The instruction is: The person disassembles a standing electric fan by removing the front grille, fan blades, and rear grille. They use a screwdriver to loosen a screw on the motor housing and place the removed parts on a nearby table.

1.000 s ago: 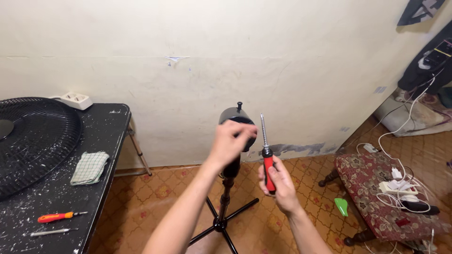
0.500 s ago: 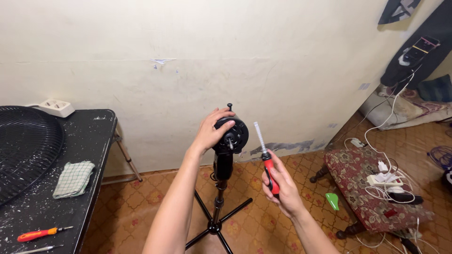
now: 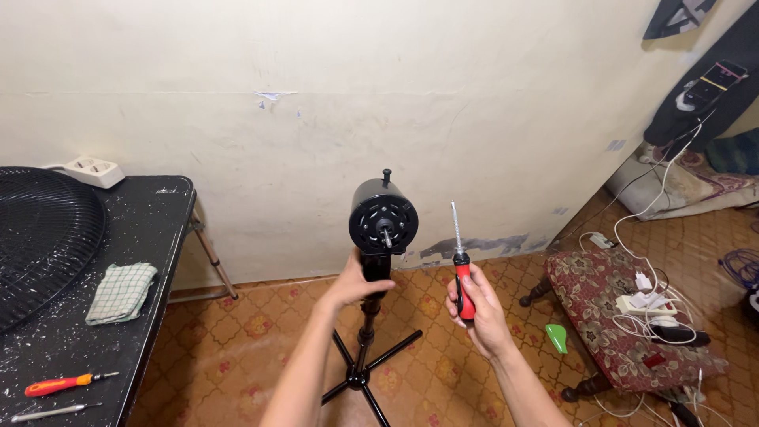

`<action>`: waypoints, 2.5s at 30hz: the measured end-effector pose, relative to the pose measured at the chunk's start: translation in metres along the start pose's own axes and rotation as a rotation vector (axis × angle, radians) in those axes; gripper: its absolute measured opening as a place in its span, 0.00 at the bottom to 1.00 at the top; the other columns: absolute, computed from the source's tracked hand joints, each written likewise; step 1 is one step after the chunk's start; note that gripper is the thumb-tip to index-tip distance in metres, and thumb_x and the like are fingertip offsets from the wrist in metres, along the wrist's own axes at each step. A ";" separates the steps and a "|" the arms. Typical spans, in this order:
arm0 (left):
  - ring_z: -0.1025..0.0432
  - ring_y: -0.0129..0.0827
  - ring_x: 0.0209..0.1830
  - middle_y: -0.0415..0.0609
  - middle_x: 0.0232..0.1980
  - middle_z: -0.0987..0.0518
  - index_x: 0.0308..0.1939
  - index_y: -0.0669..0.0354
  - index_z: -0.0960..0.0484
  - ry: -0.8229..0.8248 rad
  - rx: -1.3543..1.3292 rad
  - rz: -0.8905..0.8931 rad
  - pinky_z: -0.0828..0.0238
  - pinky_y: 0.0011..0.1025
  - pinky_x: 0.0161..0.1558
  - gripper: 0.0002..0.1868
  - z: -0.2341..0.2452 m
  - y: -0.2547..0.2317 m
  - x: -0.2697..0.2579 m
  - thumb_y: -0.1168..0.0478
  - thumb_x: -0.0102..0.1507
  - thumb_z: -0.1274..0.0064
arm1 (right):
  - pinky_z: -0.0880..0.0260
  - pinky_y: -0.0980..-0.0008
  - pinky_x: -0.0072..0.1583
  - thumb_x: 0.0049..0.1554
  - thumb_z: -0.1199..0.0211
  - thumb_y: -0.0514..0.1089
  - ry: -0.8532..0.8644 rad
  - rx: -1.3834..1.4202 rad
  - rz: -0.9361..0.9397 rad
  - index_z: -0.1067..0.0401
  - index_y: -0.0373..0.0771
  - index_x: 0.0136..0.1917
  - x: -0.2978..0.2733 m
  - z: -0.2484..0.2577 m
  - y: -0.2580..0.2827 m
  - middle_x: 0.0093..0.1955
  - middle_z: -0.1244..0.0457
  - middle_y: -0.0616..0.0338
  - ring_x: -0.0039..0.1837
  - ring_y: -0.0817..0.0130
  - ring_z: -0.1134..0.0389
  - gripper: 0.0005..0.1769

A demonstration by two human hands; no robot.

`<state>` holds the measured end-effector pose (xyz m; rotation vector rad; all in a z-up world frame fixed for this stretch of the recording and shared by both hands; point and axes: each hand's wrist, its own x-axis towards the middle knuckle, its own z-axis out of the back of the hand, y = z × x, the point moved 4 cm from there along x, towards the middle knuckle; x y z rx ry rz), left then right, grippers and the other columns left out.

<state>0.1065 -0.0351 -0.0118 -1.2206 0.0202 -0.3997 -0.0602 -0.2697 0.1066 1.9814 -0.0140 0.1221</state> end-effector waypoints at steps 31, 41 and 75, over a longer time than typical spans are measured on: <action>0.30 0.44 0.70 0.53 0.67 0.24 0.64 0.54 0.22 -0.256 -0.116 -0.363 0.37 0.42 0.70 0.27 0.109 -0.122 0.013 0.53 0.61 0.50 | 0.53 0.79 0.28 0.62 0.49 0.43 0.133 -0.102 -0.172 0.46 0.46 0.69 -0.021 -0.033 0.024 0.41 0.41 0.57 0.30 0.77 0.44 0.22; 0.63 0.52 0.86 0.64 0.86 0.60 0.85 0.56 0.62 -0.252 -0.181 -0.362 0.63 0.51 0.78 0.69 0.055 -0.089 -0.001 0.31 0.55 0.38 | 0.50 0.80 0.29 0.61 0.46 0.42 0.006 -0.162 -0.075 0.42 0.43 0.68 -0.011 -0.011 0.024 0.41 0.38 0.57 0.30 0.80 0.44 0.22; 0.38 0.46 0.69 0.62 0.65 0.30 0.66 0.67 0.33 -0.396 -0.136 -0.117 0.43 0.40 0.68 0.29 0.069 -0.023 -0.027 0.65 0.59 0.56 | 0.47 0.81 0.31 0.61 0.44 0.43 0.067 -0.390 -0.136 0.37 0.42 0.71 0.003 -0.014 0.039 0.43 0.34 0.58 0.33 0.81 0.43 0.24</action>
